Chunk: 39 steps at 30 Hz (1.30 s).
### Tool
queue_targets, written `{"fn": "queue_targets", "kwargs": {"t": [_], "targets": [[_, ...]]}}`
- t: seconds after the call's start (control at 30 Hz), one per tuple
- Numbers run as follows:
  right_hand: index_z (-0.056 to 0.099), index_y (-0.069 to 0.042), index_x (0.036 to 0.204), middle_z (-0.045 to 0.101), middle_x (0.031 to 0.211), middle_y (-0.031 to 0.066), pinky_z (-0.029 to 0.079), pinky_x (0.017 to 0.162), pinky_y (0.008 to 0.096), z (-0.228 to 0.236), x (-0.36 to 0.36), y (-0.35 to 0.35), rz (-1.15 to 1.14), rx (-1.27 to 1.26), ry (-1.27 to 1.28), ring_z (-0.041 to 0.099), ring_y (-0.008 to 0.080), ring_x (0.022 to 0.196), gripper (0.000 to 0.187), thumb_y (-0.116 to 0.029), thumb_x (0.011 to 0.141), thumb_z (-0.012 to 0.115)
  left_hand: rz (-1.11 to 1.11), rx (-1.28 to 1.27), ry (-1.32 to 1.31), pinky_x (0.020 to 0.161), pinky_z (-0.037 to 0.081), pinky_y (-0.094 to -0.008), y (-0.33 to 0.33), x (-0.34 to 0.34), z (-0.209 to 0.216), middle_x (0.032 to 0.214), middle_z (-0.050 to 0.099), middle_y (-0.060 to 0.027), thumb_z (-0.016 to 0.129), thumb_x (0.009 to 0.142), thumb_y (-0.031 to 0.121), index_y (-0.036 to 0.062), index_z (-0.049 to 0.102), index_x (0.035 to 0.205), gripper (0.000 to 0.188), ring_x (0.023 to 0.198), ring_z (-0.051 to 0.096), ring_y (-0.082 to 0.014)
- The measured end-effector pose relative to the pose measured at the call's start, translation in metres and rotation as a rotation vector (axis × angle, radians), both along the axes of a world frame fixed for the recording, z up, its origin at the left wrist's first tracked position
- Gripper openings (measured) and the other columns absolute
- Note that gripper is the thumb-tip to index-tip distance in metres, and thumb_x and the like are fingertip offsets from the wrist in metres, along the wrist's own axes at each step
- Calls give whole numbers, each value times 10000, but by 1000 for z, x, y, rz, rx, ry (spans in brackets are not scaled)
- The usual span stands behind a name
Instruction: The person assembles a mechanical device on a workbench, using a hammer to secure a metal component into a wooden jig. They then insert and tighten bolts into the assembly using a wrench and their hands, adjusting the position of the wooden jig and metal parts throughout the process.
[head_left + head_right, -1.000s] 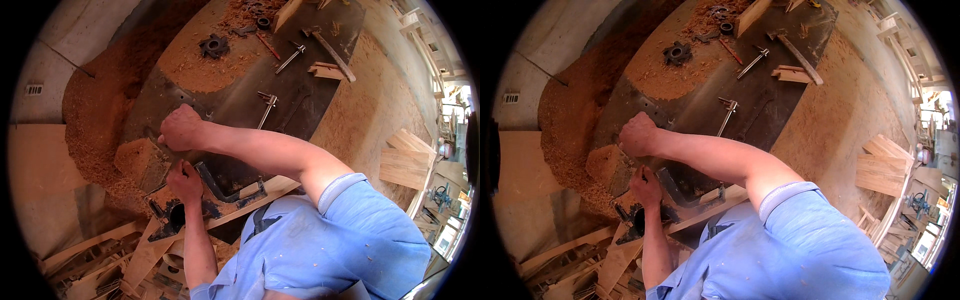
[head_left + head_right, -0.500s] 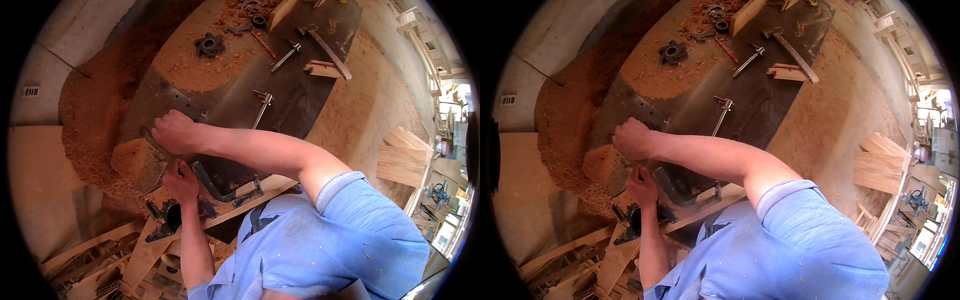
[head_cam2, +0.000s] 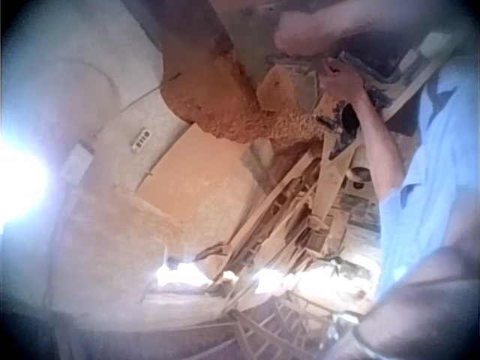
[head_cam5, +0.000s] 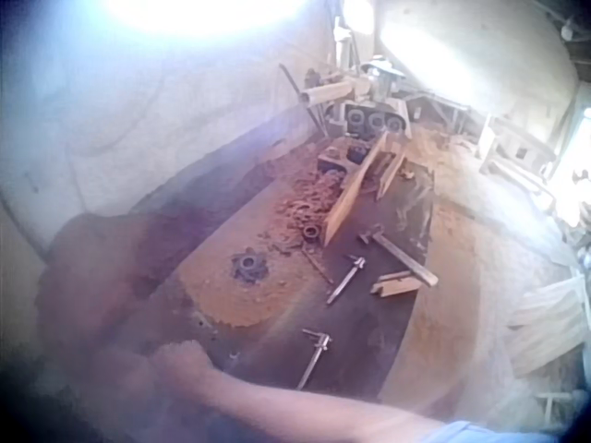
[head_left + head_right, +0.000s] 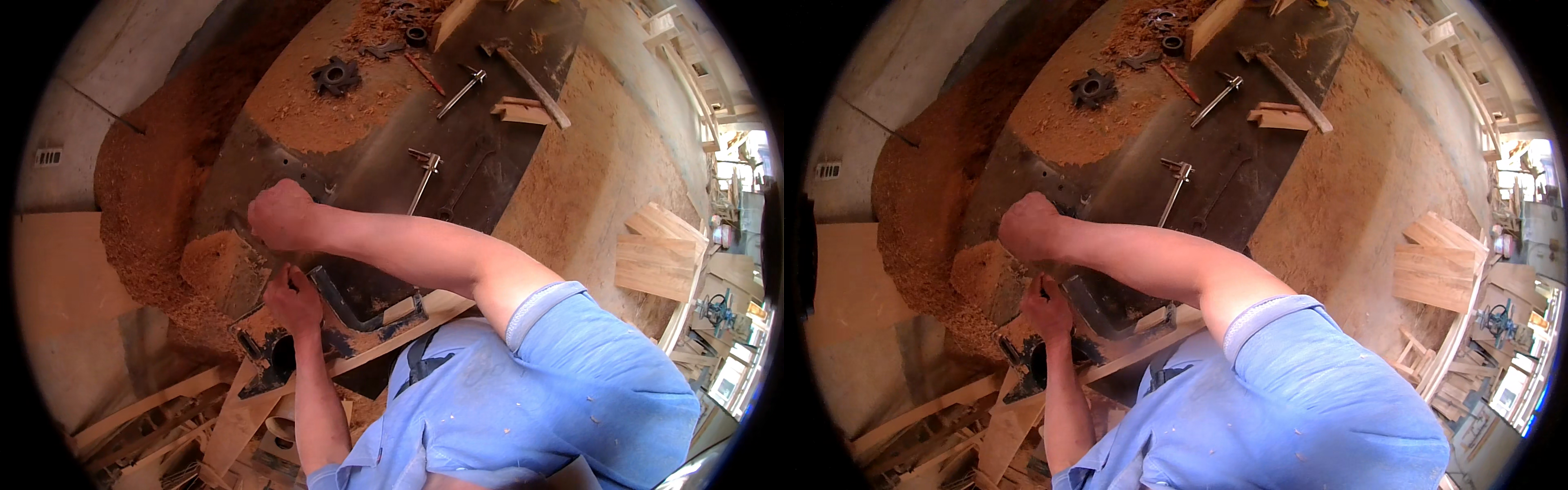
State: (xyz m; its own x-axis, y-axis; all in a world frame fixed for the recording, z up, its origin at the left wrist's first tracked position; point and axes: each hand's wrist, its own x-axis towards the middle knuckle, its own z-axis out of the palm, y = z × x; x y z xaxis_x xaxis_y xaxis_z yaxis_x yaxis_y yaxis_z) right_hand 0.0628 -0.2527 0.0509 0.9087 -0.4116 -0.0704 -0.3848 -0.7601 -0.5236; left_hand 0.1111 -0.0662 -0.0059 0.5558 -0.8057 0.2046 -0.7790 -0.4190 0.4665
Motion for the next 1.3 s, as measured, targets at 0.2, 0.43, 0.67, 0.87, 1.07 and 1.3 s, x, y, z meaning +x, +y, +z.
{"fn": "queue_targets", "kwargs": {"t": [0.2,0.43,0.67,0.87,1.07,1.3], "targets": [[806,-91,947,766,937,138,557,743,436,-2,-7,4,-56,-142,-154,750,300,910,217,-194,813,669,-3,29,37,765,529,-522,0,2,-1,870,710,-269,614,934,151,-54,745,1018,257,833,678,-465],[772,-38,876,754,849,155,567,705,417,6,-5,-2,1,-6,-12,754,282,883,204,-192,782,675,5,35,17,741,533,-520,1,2,-1,885,711,-285,621,931,151,-76,740,1033,276,840,684,-470],[802,-75,921,773,897,142,571,699,421,-16,-5,4,-15,-187,-211,759,295,905,208,-174,793,671,2,86,47,762,538,-517,1,5,-3,898,720,-274,621,935,153,-75,748,1026,277,850,693,-461],[760,-52,880,747,840,150,548,745,457,-6,-5,-3,-42,-18,-52,743,327,882,214,-243,812,693,-6,0,-19,777,538,-514,-2,-1,1,897,719,-274,622,930,148,-74,750,1009,268,851,690,-456],[743,-46,862,736,813,168,535,730,468,-10,-14,-1,-35,-113,-225,735,350,818,184,-208,784,705,12,67,59,808,537,-508,1,3,-3,899,724,-274,622,930,155,-65,758,1007,269,868,692,-449],[701,-52,806,697,730,160,501,713,460,-11,-11,-2,-33,10,-136,710,355,742,138,-188,781,706,10,26,22,813,545,-499,-1,1,0,915,729,-276,620,932,150,-77,754,1010,275,878,700,-446]]}}
